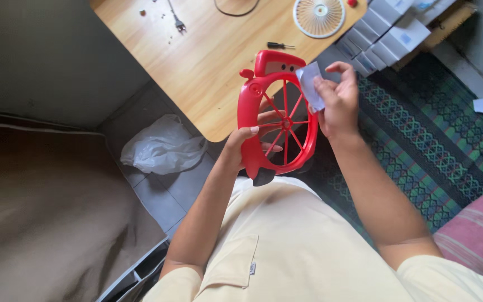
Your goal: The person disassembles a red car-shaped electric fan by removing the front grille, unscrewing the central hub, and taking out the fan blade. They then wipe the interior of the fan housing with a paper towel.
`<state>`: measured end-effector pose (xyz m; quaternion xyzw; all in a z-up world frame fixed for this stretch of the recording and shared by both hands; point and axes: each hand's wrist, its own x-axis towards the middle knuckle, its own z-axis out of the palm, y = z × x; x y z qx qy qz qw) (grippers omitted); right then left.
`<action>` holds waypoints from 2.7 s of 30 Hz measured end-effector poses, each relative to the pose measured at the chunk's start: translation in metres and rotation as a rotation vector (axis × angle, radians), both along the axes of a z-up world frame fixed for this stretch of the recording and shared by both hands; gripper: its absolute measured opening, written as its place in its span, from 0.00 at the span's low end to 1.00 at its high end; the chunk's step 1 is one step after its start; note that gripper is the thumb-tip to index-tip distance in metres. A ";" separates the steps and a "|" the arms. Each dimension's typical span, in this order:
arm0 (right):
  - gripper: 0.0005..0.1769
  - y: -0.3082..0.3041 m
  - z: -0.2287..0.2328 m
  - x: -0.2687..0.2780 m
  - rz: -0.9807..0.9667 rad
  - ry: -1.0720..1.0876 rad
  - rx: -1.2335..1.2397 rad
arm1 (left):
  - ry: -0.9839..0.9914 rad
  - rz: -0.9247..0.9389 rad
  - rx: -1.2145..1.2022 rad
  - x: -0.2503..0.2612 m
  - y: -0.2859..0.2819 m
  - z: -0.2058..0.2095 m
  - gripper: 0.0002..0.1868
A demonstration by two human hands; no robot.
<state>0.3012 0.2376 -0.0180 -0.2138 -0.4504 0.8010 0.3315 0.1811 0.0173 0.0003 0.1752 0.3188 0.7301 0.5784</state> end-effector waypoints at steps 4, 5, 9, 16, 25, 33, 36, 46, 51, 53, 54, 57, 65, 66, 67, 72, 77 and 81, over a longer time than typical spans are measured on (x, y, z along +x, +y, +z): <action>0.03 -0.002 -0.007 0.065 -0.045 -0.053 0.291 | -0.044 -0.065 -0.006 0.043 0.010 0.000 0.52; 0.04 0.001 -0.006 0.079 -0.034 -0.070 0.326 | -0.054 -0.086 -0.006 0.052 0.015 -0.002 0.52; 0.23 -0.013 0.009 0.129 0.023 -0.132 0.380 | -0.088 -0.137 -0.041 0.093 0.013 -0.003 0.52; 0.18 -0.035 0.026 0.152 -0.029 -0.309 0.510 | -0.034 -0.157 -0.066 0.128 -0.001 -0.008 0.53; 0.08 -0.074 0.018 0.135 0.022 -0.132 0.481 | 0.098 -0.153 -0.153 0.130 -0.020 -0.017 0.37; 0.23 -0.107 0.063 0.098 0.154 -0.233 0.767 | 0.121 -0.161 -0.130 0.086 -0.062 -0.006 0.35; 0.18 -0.121 0.071 0.083 0.006 -0.284 1.242 | 0.127 -0.183 -0.143 0.071 -0.086 0.001 0.37; 0.08 -0.159 0.090 0.036 -0.045 -0.223 1.110 | 0.143 -0.177 -0.106 0.029 -0.120 0.005 0.39; 0.12 -0.183 0.090 0.020 -0.055 -0.231 1.310 | 0.076 -0.155 -0.039 0.020 -0.121 -0.011 0.41; 0.14 -0.191 0.084 0.014 -0.115 -0.247 1.535 | 0.054 -0.127 -0.075 0.018 -0.122 -0.018 0.44; 0.15 -0.194 0.081 0.013 -0.098 -0.268 1.513 | 0.029 -0.132 -0.081 0.015 -0.123 -0.021 0.47; 0.21 -0.208 0.072 0.012 -0.042 -0.315 1.507 | -0.057 -0.134 -0.166 0.010 -0.124 -0.029 0.54; 0.32 -0.203 0.065 0.021 0.124 -0.331 1.675 | -0.120 -0.116 -0.194 0.019 -0.112 -0.039 0.54; 0.32 -0.196 0.065 0.021 0.091 -0.353 1.657 | -0.112 -0.135 -0.189 0.021 -0.110 -0.039 0.55; 0.32 -0.188 0.066 0.022 0.059 -0.374 1.638 | -0.104 -0.153 -0.184 0.022 -0.108 -0.039 0.58; 0.27 -0.198 0.070 0.039 0.260 -0.224 1.695 | -0.349 -0.029 -0.216 0.029 -0.098 -0.040 0.57; 0.26 -0.164 0.080 0.035 0.242 -0.075 1.698 | -0.220 -0.141 -0.057 0.039 -0.092 -0.046 0.57; 0.20 -0.143 0.079 0.035 0.163 -0.045 1.592 | -0.185 -0.051 -0.180 0.047 -0.077 -0.042 0.59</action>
